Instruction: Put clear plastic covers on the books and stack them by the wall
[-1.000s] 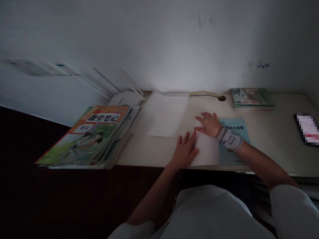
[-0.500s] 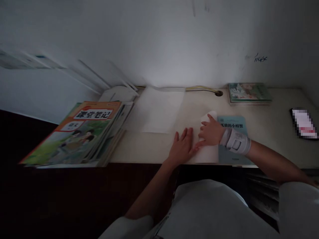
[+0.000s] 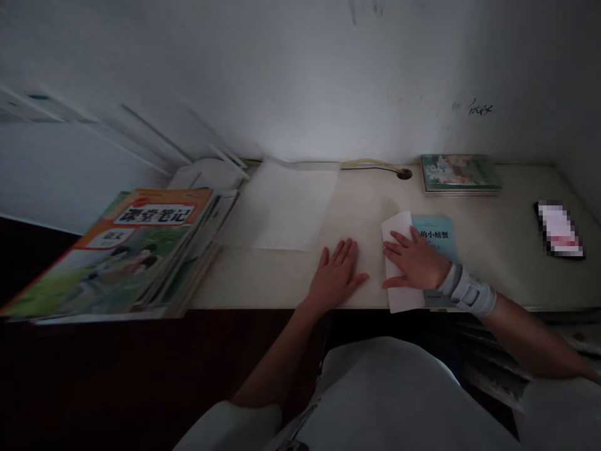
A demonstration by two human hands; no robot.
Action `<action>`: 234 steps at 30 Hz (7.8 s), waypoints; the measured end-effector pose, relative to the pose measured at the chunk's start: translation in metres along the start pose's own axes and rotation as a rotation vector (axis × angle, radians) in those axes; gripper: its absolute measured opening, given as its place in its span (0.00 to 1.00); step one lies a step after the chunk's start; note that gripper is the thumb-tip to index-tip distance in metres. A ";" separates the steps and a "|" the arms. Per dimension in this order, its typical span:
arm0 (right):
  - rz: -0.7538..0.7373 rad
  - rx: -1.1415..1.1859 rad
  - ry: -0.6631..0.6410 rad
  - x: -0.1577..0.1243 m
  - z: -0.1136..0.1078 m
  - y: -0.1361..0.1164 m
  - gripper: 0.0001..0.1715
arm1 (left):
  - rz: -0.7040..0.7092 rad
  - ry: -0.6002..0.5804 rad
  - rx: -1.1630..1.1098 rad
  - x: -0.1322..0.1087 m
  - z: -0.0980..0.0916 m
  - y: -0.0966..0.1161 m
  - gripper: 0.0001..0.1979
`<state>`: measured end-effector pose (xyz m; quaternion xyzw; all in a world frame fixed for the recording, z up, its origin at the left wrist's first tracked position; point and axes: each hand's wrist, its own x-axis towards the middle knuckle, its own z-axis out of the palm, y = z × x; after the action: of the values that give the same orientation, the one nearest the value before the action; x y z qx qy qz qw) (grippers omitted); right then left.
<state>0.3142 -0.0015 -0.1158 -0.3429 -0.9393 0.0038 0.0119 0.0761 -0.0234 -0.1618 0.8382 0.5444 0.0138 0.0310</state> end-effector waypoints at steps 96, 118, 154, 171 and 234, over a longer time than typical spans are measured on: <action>0.626 0.149 -0.098 0.119 0.014 0.034 0.21 | 0.059 0.000 -0.063 -0.006 -0.006 -0.003 0.36; 0.509 0.060 0.140 0.008 0.049 -0.062 0.49 | -0.066 0.118 -0.187 -0.024 0.001 -0.041 0.34; -0.030 0.048 0.024 0.040 0.042 0.007 0.49 | 0.276 -0.093 0.002 0.014 -0.014 -0.027 0.30; 0.138 -0.039 -0.053 0.047 0.038 0.052 0.33 | 0.024 -0.061 0.135 -0.054 -0.018 -0.021 0.31; 0.187 0.942 0.433 -0.019 -0.026 0.063 0.33 | 0.032 0.912 -0.858 0.040 -0.077 -0.017 0.13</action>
<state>0.3696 0.0346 -0.0907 -0.3756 -0.7773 0.3557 0.3580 0.0725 0.0232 -0.0863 0.6689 0.4362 0.5879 0.1288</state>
